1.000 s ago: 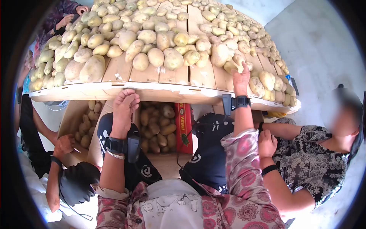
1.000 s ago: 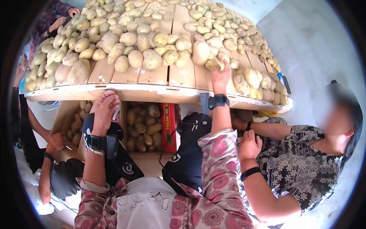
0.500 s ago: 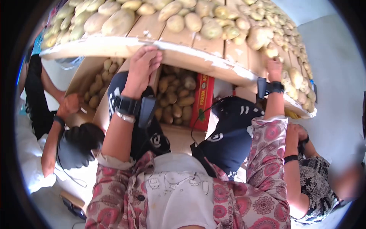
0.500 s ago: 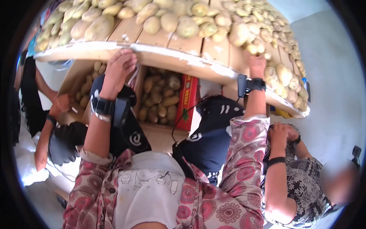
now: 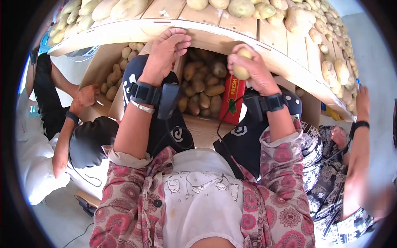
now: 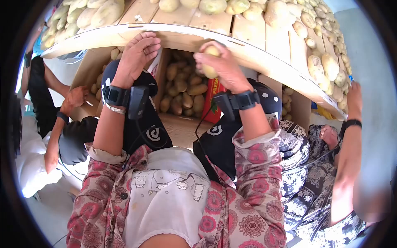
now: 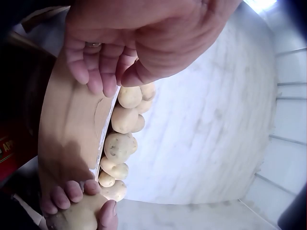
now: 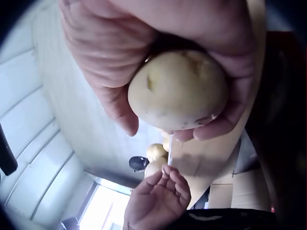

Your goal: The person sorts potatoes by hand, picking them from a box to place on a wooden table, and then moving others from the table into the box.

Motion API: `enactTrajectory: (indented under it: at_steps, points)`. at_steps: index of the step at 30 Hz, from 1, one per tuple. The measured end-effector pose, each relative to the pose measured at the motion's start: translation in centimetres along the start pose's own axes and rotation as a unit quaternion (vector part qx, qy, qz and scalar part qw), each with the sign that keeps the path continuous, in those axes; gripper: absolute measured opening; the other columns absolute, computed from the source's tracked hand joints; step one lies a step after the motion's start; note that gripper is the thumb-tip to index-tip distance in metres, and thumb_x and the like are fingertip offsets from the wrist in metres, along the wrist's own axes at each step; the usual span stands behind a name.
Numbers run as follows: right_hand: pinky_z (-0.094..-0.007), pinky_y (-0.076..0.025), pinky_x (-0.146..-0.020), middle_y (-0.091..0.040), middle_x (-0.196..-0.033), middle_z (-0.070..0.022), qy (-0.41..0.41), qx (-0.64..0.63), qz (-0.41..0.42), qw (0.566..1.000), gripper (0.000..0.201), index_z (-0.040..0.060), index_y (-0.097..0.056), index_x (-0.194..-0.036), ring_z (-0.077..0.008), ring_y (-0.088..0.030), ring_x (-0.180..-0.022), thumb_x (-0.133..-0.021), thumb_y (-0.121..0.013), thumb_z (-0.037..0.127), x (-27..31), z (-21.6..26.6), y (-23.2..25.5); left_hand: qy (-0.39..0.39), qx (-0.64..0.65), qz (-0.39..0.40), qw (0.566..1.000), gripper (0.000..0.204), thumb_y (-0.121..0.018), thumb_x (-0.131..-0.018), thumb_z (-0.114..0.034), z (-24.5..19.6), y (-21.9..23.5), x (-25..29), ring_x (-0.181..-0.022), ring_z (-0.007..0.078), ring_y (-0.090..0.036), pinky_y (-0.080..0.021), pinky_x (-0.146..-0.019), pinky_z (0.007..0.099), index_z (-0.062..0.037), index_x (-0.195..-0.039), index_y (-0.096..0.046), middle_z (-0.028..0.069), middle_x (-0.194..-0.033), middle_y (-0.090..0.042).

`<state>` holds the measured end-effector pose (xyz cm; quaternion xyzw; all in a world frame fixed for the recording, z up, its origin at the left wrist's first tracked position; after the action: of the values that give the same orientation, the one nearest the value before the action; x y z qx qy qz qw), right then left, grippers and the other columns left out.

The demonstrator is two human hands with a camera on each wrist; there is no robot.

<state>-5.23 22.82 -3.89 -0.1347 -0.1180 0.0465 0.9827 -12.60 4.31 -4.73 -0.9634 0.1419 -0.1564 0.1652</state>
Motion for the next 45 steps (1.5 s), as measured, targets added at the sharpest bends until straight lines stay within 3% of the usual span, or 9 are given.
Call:
enactTrajectory:
  at_steps: [5,7,13,19,25,26,32,40,45]
  points:
    - [-0.0247,-0.048,-0.066,-0.06,-0.081,-0.0047,0.001,0.109,0.031,0.994,0.023,0.0048,-0.054,-0.093,-0.0124,-0.058,-0.073,-0.084,-0.062,0.024,-1.0,-2.3,-1.7,0.006,-0.02,-0.01,1.0,0.014,-0.051,-0.089,-0.013,0.2,0.4,-0.1,-0.08,0.0092,-0.059,-0.048,-0.072,0.0218,-0.0069,-0.102,-0.055,0.0029,-0.091,-0.062]
    - [-0.0256,-0.048,-0.07,-0.061,-0.084,-0.0049,-0.097,0.3,0.118,0.942,0.031,0.0039,-0.056,-0.091,-0.0134,-0.06,-0.078,-0.088,-0.055,0.035,-0.6,-4.8,-2.1,0.007,-0.025,-0.008,1.0,0.014,-0.051,-0.089,-0.013,0.2,0.3,-0.2,-0.08,0.0093,-0.059,-0.048,-0.072,0.0218,-0.0068,-0.102,-0.055,0.0029,-0.091,-0.062]
    - [-0.0247,-0.046,-0.074,-0.061,-0.089,-0.0041,-0.168,0.175,0.023,0.97,0.032,0.0059,-0.057,-0.093,-0.0121,-0.06,-0.079,-0.09,-0.05,0.037,0.1,-5.5,0.7,0.008,-0.031,-0.004,0.999,0.014,-0.051,-0.09,-0.013,0.4,0.0,-0.1,-0.08,0.0094,-0.059,-0.048,-0.072,0.0217,-0.0067,-0.101,-0.055,0.0028,-0.091,-0.062]
    - [-0.0233,-0.048,-0.062,-0.063,-0.083,-0.0052,-0.04,0.165,0.013,0.985,0.027,0.0016,-0.059,-0.093,-0.0103,-0.059,-0.072,-0.087,-0.055,0.028,-0.8,-3.3,0.5,0.024,-0.044,-0.029,0.998,0.013,-0.052,-0.088,-0.013,0.5,-0.3,0.4,-0.079,0.0099,-0.058,-0.046,-0.072,0.0215,-0.0078,-0.1,-0.054,0.0022,-0.088,-0.061]
    - [-0.0216,-0.046,-0.06,-0.061,-0.079,-0.0027,-0.041,0.18,0.055,0.981,0.025,0.0011,-0.06,-0.094,-0.0088,-0.057,-0.069,-0.084,-0.057,0.024,-1.3,-2.6,-2.3,0.019,-0.006,-0.011,1.0,0.01,-0.053,-0.087,-0.011,0.3,-1.7,0.5,-0.076,0.0092,-0.059,-0.048,-0.067,0.0206,-0.0085,-0.097,-0.056,0.002,-0.086,-0.062]
    - [-0.0237,-0.049,-0.07,-0.062,-0.094,-0.0052,-0.061,0.187,0.083,0.977,0.025,0.002,-0.058,-0.102,-0.0117,-0.06,-0.082,-0.088,-0.055,0.022,-1.4,-2.7,-2.8,0.02,-0.006,-0.008,1.0,0.01,-0.053,-0.087,-0.011,0.3,-2.0,0.4,-0.075,0.0091,-0.06,-0.048,-0.066,0.0207,-0.0087,-0.097,-0.056,0.0017,-0.086,-0.062]
    - [-0.0233,-0.047,-0.073,-0.061,-0.096,-0.0044,0.012,0.111,0.092,0.989,0.024,0.0032,-0.056,-0.105,-0.0113,-0.059,-0.085,-0.087,-0.056,0.019,-1.1,1.4,-3.1,0.028,-0.015,0.0,0.999,0.011,-0.054,-0.087,-0.014,0.3,-2.7,0.6,-0.076,0.0083,-0.058,-0.046,-0.068,0.0211,-0.0098,-0.096,-0.055,0.0016,-0.086,-0.062]
    - [-0.0207,-0.047,-0.07,-0.063,-0.096,-0.004,0.188,-0.132,-0.085,0.97,0.018,0.0056,-0.057,-0.105,-0.0104,-0.06,-0.085,-0.088,-0.056,0.011,-1.2,8.3,4.2,0.035,-0.008,0.002,0.999,0.01,-0.054,-0.087,-0.011,0.7,-2.5,0.7,-0.074,0.0097,-0.06,-0.049,-0.065,0.0212,-0.008,-0.096,-0.057,0.0024,-0.084,-0.063]
    - [-0.0203,-0.046,-0.067,-0.062,-0.097,-0.0021,0.271,-0.019,-0.148,0.951,0.022,0.0048,-0.057,-0.103,-0.0081,-0.058,-0.083,-0.082,-0.061,0.003,-3.7,11.5,5.0,0.037,-0.021,0.009,0.999,0.011,-0.055,-0.087,-0.012,0.7,-3.1,0.6,-0.074,0.0093,-0.06,-0.048,-0.065,0.0214,-0.0082,-0.097,-0.056,0.0023,-0.085,-0.062]
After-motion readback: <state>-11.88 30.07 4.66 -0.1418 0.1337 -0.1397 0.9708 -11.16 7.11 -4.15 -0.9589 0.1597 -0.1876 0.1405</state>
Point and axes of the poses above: each hand's wrist, its own x-axis away from the middle knuckle, its own y-axis out of the back of the hand, z = x × y, the point moved 10 cm from there along -x, towards the middle knuckle
